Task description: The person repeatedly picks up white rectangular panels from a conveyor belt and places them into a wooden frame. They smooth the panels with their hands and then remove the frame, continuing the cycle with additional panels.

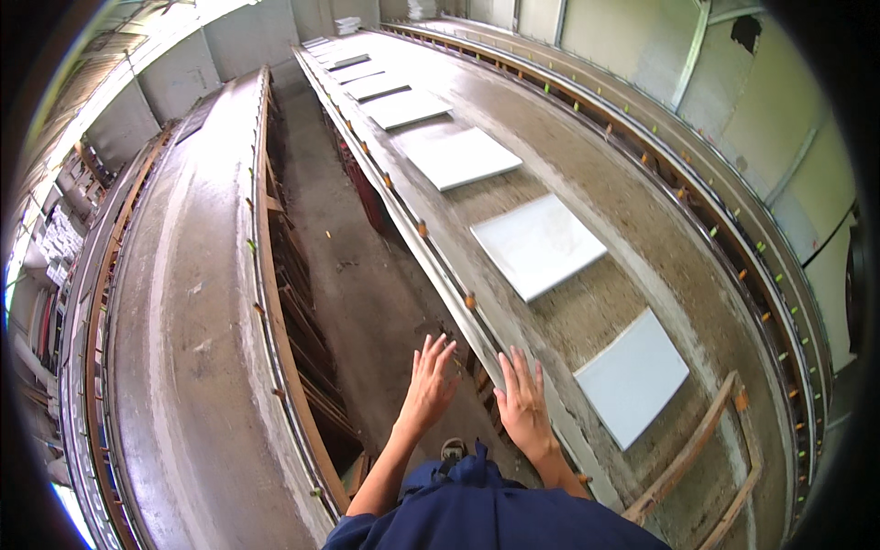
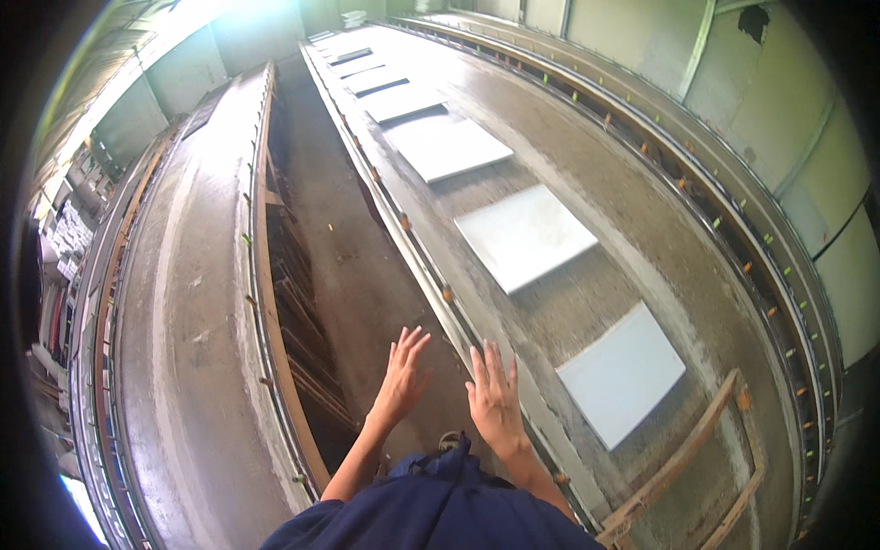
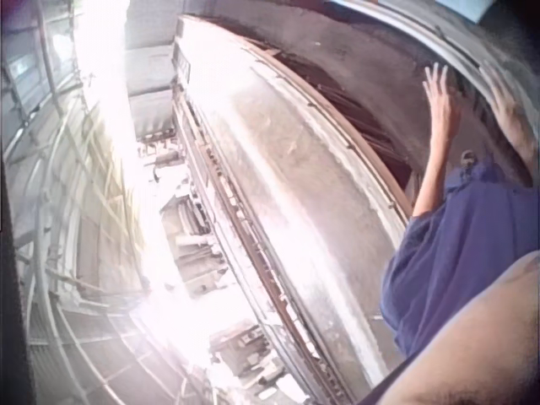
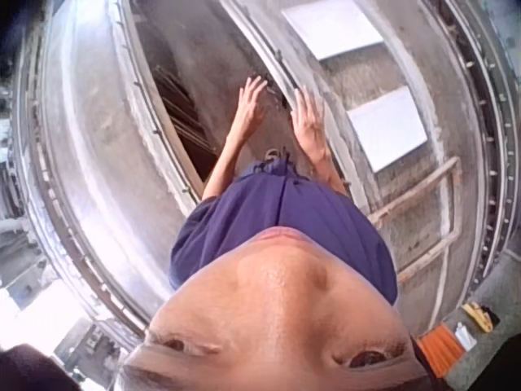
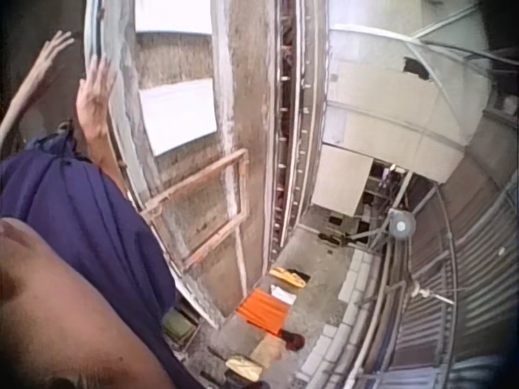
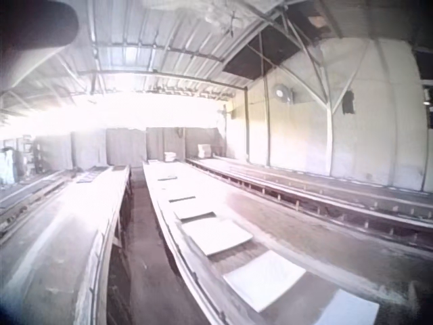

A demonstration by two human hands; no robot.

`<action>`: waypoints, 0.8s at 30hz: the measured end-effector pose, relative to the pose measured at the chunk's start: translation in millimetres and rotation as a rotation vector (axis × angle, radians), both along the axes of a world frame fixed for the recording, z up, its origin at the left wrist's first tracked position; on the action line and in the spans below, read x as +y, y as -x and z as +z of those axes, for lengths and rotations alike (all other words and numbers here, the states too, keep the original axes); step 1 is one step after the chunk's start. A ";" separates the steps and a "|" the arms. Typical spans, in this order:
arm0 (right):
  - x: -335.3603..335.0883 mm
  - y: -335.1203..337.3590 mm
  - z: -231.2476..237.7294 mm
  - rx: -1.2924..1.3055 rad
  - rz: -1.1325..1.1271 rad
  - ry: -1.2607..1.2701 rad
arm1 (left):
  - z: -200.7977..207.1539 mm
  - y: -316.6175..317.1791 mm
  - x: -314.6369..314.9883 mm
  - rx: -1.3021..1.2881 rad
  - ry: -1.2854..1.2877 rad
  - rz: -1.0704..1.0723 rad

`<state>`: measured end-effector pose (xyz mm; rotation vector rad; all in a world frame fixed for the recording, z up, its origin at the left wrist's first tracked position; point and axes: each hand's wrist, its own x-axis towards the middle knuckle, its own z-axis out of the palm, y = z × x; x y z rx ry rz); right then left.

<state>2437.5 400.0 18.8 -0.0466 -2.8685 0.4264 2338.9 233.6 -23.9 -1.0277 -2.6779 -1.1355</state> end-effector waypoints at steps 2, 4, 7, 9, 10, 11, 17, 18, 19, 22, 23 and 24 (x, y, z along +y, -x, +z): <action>-5.0 9.6 -8.3 0.003 -0.097 0.039 | -0.6 14.2 -3.3 -0.013 0.018 -0.003; -16.8 17.1 -8.0 -0.035 -0.234 -0.016 | -1.4 24.7 -9.0 -0.039 0.039 0.012; -36.6 33.7 12.9 0.110 -0.128 -0.065 | -0.6 36.5 -20.7 -0.057 0.072 0.059; -50.2 55.7 17.1 0.190 0.027 0.094 | -4.2 44.1 -28.7 -0.067 0.078 0.115; -57.5 70.7 10.1 0.205 0.109 0.221 | -6.0 45.3 -34.4 -0.082 0.092 0.147; -63.8 84.4 1.5 0.200 0.129 0.223 | -8.0 45.9 -40.1 -0.098 0.106 0.179; -80.4 171.7 -48.1 0.158 0.200 0.335 | -20.9 93.1 -95.4 -0.106 0.182 0.389; -79.8 186.9 -56.5 0.091 0.216 0.383 | -24.9 105.9 -104.5 -0.118 0.180 0.425; -78.7 203.2 -65.7 0.038 0.227 0.396 | -31.4 122.2 -111.2 -0.126 0.170 0.457; -68.7 256.6 -98.1 -0.164 0.278 0.411 | -47.5 178.3 -124.6 -0.110 0.152 0.480; -64.9 274.3 -104.6 -0.196 0.280 0.430 | -52.1 199.1 -128.4 -0.109 0.165 0.467; -64.6 291.7 -109.9 -0.210 0.236 0.446 | -55.6 219.4 -132.3 -0.106 0.176 0.452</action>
